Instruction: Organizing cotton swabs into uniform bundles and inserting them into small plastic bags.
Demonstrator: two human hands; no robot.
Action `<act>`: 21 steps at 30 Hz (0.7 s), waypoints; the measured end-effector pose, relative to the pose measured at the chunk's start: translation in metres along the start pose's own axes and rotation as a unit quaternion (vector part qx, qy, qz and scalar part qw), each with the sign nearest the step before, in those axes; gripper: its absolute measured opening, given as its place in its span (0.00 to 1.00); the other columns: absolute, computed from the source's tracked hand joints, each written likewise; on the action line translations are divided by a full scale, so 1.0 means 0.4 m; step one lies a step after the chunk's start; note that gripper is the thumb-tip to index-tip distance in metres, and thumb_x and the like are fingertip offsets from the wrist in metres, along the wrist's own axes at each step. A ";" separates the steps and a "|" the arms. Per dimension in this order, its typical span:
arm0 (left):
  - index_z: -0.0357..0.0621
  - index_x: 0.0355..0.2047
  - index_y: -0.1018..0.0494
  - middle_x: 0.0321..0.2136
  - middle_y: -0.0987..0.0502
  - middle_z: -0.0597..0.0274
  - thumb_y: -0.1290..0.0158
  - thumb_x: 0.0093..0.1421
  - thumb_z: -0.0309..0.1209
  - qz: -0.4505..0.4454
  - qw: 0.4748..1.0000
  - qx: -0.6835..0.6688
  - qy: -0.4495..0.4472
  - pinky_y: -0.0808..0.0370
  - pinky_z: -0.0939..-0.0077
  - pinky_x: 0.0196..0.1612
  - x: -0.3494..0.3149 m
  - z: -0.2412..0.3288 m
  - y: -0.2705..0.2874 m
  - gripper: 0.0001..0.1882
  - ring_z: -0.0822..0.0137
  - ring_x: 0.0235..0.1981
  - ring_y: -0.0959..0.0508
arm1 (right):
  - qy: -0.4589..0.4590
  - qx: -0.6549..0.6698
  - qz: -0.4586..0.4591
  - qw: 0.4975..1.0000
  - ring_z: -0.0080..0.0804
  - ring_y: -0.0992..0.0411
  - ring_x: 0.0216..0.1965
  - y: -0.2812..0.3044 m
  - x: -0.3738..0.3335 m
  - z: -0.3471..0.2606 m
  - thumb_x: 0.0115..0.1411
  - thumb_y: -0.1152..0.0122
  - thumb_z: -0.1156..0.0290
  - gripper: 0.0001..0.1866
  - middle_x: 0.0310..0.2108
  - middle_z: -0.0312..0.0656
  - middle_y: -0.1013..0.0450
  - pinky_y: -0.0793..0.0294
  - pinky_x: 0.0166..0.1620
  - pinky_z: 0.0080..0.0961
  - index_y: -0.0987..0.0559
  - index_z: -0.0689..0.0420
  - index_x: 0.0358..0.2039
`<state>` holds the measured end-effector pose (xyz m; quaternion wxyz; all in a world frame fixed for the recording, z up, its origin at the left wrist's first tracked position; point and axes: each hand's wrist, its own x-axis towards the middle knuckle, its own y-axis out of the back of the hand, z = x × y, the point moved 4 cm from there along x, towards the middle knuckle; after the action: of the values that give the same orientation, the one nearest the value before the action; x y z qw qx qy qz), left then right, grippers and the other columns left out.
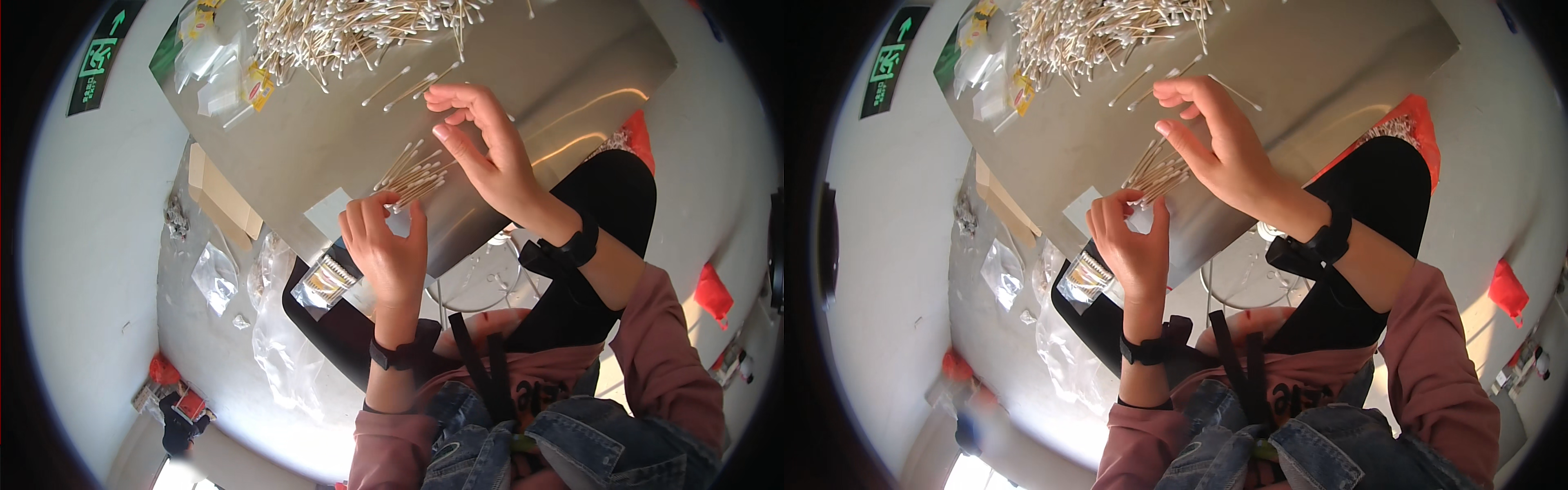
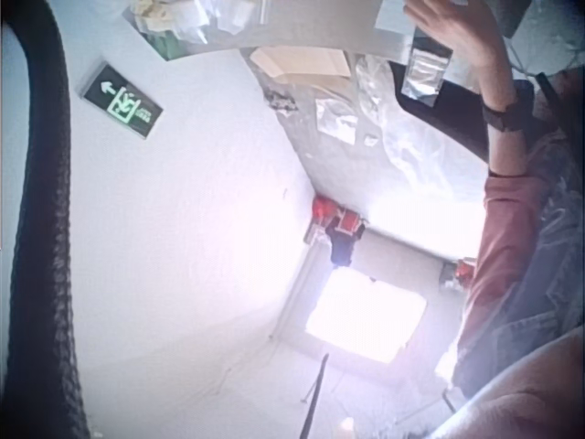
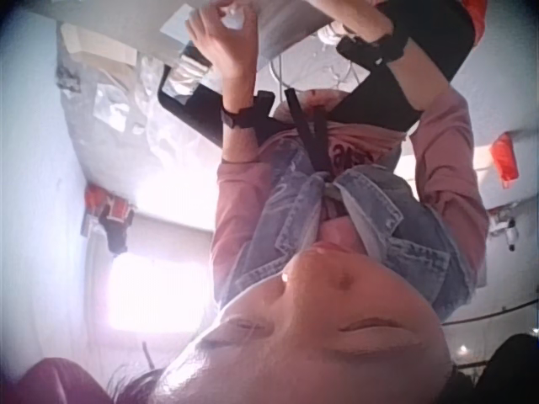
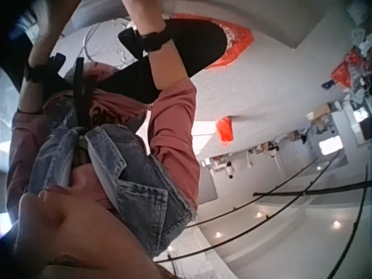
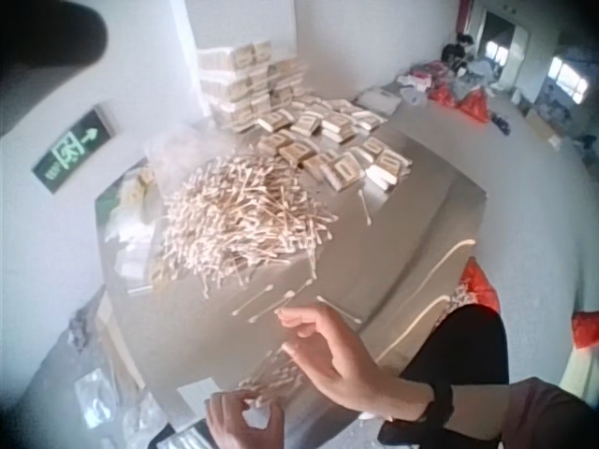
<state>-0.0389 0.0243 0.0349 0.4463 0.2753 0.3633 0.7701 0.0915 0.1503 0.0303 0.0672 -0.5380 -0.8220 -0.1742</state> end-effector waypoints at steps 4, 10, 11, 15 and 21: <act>0.34 0.63 0.39 0.62 0.33 0.49 0.50 0.68 0.29 0.093 0.987 -0.127 0.009 0.40 0.58 0.64 -0.021 -0.019 -0.023 0.25 0.56 0.62 0.34 | -0.114 0.199 0.031 0.973 0.33 0.33 0.63 -0.017 -0.022 0.026 0.73 0.46 0.67 0.19 0.59 0.45 0.31 0.33 0.63 0.31 0.33 0.60 0.60; 0.36 0.70 0.50 0.71 0.44 0.46 0.64 0.76 0.42 0.188 0.875 -0.424 0.136 0.55 0.61 0.75 0.001 -0.004 -0.068 0.30 0.56 0.73 0.46 | -0.126 0.245 0.010 0.961 0.38 0.41 0.69 -0.077 -0.040 0.034 0.75 0.53 0.57 0.26 0.64 0.48 0.37 0.42 0.70 0.38 0.37 0.62 0.64; 0.36 0.70 0.50 0.71 0.44 0.46 0.64 0.75 0.42 0.196 0.845 -0.477 0.140 0.55 0.62 0.75 0.004 0.000 -0.074 0.29 0.56 0.73 0.47 | -0.127 0.244 0.011 0.961 0.38 0.41 0.69 -0.083 -0.045 0.033 0.75 0.53 0.57 0.26 0.64 0.48 0.37 0.42 0.70 0.38 0.37 0.62 0.64; 0.37 0.70 0.50 0.71 0.44 0.47 0.64 0.75 0.42 0.184 0.834 -0.497 0.151 0.56 0.62 0.75 0.007 0.011 -0.078 0.30 0.57 0.74 0.48 | -0.132 0.259 -0.036 0.956 0.37 0.42 0.70 -0.101 -0.042 0.026 0.75 0.53 0.58 0.25 0.65 0.48 0.39 0.43 0.70 0.37 0.37 0.62 0.64; 0.31 0.71 0.51 0.72 0.47 0.41 0.59 0.73 0.49 -0.011 0.999 0.013 -0.029 0.54 0.50 0.74 0.004 0.043 -0.056 0.39 0.45 0.75 0.51 | -0.126 0.253 -0.013 0.959 0.37 0.39 0.68 -0.050 -0.010 0.029 0.76 0.55 0.55 0.24 0.63 0.49 0.35 0.40 0.69 0.36 0.34 0.62 0.61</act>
<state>-0.0159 0.0387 0.0269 0.4614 0.2990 0.3630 0.7523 0.0758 0.1440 0.0143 0.0946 -0.5103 -0.8480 0.1075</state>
